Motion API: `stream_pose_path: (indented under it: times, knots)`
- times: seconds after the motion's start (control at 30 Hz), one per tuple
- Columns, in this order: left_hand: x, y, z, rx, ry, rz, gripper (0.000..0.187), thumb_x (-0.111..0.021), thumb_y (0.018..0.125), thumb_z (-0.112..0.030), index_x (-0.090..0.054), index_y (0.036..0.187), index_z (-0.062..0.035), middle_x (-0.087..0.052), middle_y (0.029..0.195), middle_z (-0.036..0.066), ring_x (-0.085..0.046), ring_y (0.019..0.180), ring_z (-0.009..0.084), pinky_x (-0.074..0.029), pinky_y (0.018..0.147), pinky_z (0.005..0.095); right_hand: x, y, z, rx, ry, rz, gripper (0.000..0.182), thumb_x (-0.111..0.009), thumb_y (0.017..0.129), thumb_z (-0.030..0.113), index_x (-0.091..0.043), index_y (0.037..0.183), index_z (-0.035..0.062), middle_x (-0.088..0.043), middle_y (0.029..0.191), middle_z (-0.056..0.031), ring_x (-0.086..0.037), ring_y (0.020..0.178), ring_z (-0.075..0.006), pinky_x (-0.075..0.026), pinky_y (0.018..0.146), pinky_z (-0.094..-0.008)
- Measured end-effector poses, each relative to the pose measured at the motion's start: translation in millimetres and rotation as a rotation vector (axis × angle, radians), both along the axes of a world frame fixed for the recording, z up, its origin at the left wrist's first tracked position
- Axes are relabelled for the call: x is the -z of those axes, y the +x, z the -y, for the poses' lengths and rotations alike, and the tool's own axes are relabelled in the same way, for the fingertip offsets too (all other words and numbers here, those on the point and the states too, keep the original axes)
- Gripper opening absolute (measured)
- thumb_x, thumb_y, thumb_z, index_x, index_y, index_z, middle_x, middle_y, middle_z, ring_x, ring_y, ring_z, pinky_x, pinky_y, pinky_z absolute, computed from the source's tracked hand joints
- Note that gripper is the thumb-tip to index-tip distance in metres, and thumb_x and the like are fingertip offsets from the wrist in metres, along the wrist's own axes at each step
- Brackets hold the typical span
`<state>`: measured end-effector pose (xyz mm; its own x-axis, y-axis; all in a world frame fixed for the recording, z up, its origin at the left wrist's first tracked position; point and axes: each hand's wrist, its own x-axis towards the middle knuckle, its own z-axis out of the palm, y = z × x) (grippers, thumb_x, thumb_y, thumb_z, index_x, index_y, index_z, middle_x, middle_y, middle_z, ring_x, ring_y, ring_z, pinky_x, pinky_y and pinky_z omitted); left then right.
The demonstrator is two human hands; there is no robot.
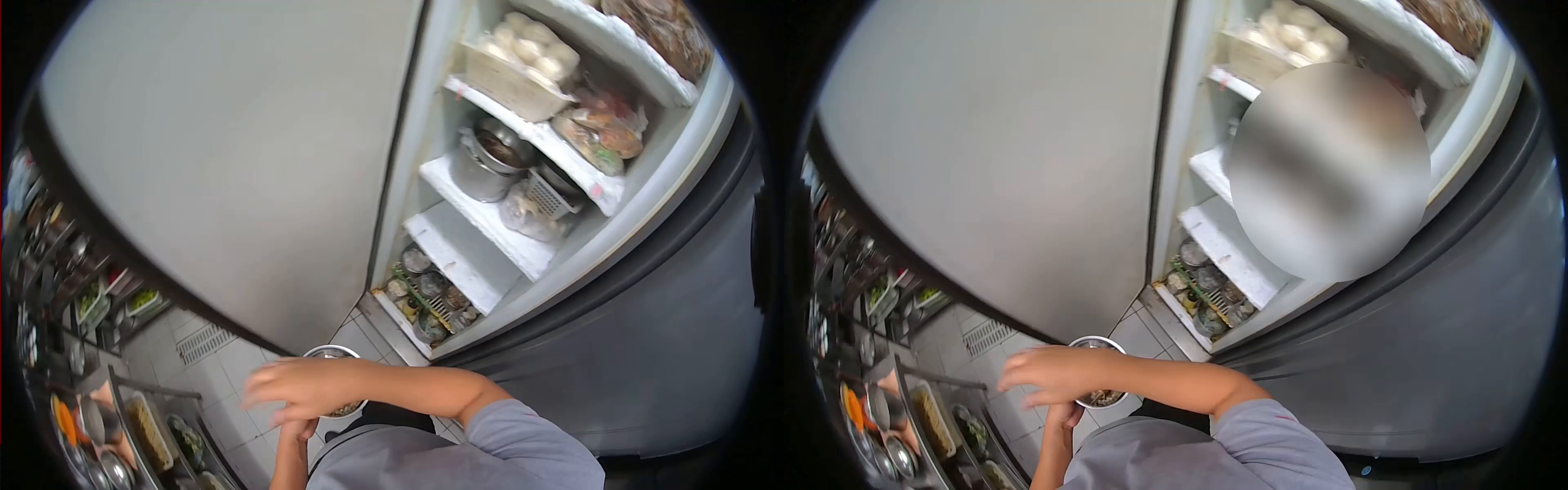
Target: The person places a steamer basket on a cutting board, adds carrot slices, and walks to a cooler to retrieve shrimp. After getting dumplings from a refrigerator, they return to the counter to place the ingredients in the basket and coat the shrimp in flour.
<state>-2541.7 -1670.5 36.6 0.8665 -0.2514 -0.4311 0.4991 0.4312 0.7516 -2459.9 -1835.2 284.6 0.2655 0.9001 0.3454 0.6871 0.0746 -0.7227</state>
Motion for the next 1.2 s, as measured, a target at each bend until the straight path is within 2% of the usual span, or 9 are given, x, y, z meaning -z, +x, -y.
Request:
stream_pose_path:
  times: [0.13, 0.27, 0.57, 0.67, 0.73, 0.93, 1.0, 1.13, 1.2]
  knots:
    - [-18, -56, -39, -0.338, -0.090, 0.038, 0.073, -0.050, 0.078, 0.005, -0.043, 0.149, -0.0045, -0.061, 0.128, 0.012, -0.061, 0.114, 0.0233, -0.055, 0.088, 0.0325, 62, 24, -145, 0.252, -0.164, 0.637, 0.022, -0.068, 0.085, 0.023, -0.073, 0.102, 0.0096, -0.072, 0.097, -0.0114, -0.066, 0.100, -0.0322, -0.042, 0.098, -0.0572]
    - [35, -112, -108, -0.506, 0.013, 0.027, 0.074, -0.051, 0.077, 0.004, -0.043, 0.150, -0.0029, -0.057, 0.138, 0.011, -0.051, 0.130, 0.0233, -0.043, 0.106, 0.0319, 103, 63, -210, 0.415, -0.988, 0.896, 0.029, -0.058, 0.092, 0.022, -0.077, 0.113, 0.0152, -0.075, 0.118, -0.0134, -0.070, 0.108, -0.0315, -0.042, 0.095, -0.0640]
    - [-18, -149, -177, -0.964, -0.069, 0.076, 0.084, -0.049, 0.075, 0.006, -0.034, 0.157, -0.0086, -0.053, 0.141, 0.009, -0.051, 0.129, 0.0222, -0.045, 0.106, 0.0343, 241, 57, -201, 0.130, -1.812, 0.431, 0.063, -0.071, 0.088, 0.056, -0.062, 0.141, 0.0217, -0.054, 0.152, -0.0032, -0.048, 0.142, -0.0312, -0.027, 0.107, -0.0807]
    - [-15, -133, -204, -1.031, -0.022, 0.159, 0.085, -0.049, 0.075, 0.005, -0.032, 0.157, -0.0099, -0.053, 0.140, 0.009, -0.052, 0.128, 0.0228, -0.048, 0.103, 0.0353, 277, 23, -179, 0.085, -1.917, 0.255, 0.065, -0.059, 0.094, 0.062, -0.055, 0.147, 0.0237, -0.047, 0.158, -0.0015, -0.042, 0.146, -0.0340, -0.023, 0.108, -0.0830]
    - [-2, -116, -228, -1.043, 0.030, 0.196, 0.085, -0.049, 0.075, 0.005, -0.033, 0.157, -0.0110, -0.053, 0.140, 0.009, -0.052, 0.127, 0.0235, -0.050, 0.101, 0.0367, 306, 15, -151, 0.224, -1.938, 0.217, 0.060, -0.064, 0.093, 0.056, -0.061, 0.142, 0.0213, -0.051, 0.155, -0.0036, -0.044, 0.144, -0.0368, -0.024, 0.106, -0.0822]
    - [1, -10, -271, -0.995, -0.076, 0.121, 0.082, -0.047, 0.075, 0.006, -0.035, 0.154, -0.0092, -0.051, 0.145, 0.012, -0.050, 0.133, 0.0270, -0.049, 0.105, 0.0406, 379, 24, 3, 0.607, -1.295, -0.042, 0.055, -0.071, 0.086, 0.048, -0.068, 0.120, 0.0043, -0.069, 0.118, -0.0199, -0.063, 0.117, -0.0392, -0.049, 0.100, -0.0511]
    - [14, 35, -291, -0.966, -0.097, 0.085, 0.081, -0.047, 0.075, 0.007, -0.036, 0.154, -0.0089, -0.050, 0.146, 0.012, -0.049, 0.134, 0.0280, -0.049, 0.105, 0.0415, 417, 30, 71, 0.772, -0.875, -0.103, 0.040, -0.078, 0.081, 0.026, -0.071, 0.114, 0.0037, -0.071, 0.113, -0.0188, -0.066, 0.109, -0.0376, -0.053, 0.094, -0.0455]
    - [44, 142, -338, -0.913, -0.152, 0.045, 0.080, -0.048, 0.074, 0.008, -0.039, 0.151, -0.0100, -0.052, 0.144, 0.013, -0.055, 0.128, 0.0290, -0.052, 0.102, 0.0423, 386, 88, 143, 1.283, -0.881, -1.128, 0.067, -0.076, 0.089, 0.016, -0.046, 0.147, -0.0001, -0.068, 0.113, -0.0143, -0.069, 0.086, -0.0250, -0.060, 0.070, -0.0433]
    - [41, 200, -365, -0.895, -0.158, -0.021, 0.079, -0.048, 0.074, 0.008, -0.040, 0.150, -0.0103, -0.053, 0.142, 0.013, -0.058, 0.125, 0.0289, -0.053, 0.100, 0.0423, 366, 117, 186, 1.391, -0.930, -1.156, 0.058, -0.077, 0.088, 0.018, -0.052, 0.138, 0.0024, -0.066, 0.099, -0.0119, -0.067, 0.075, -0.0192, -0.058, 0.063, -0.0371]
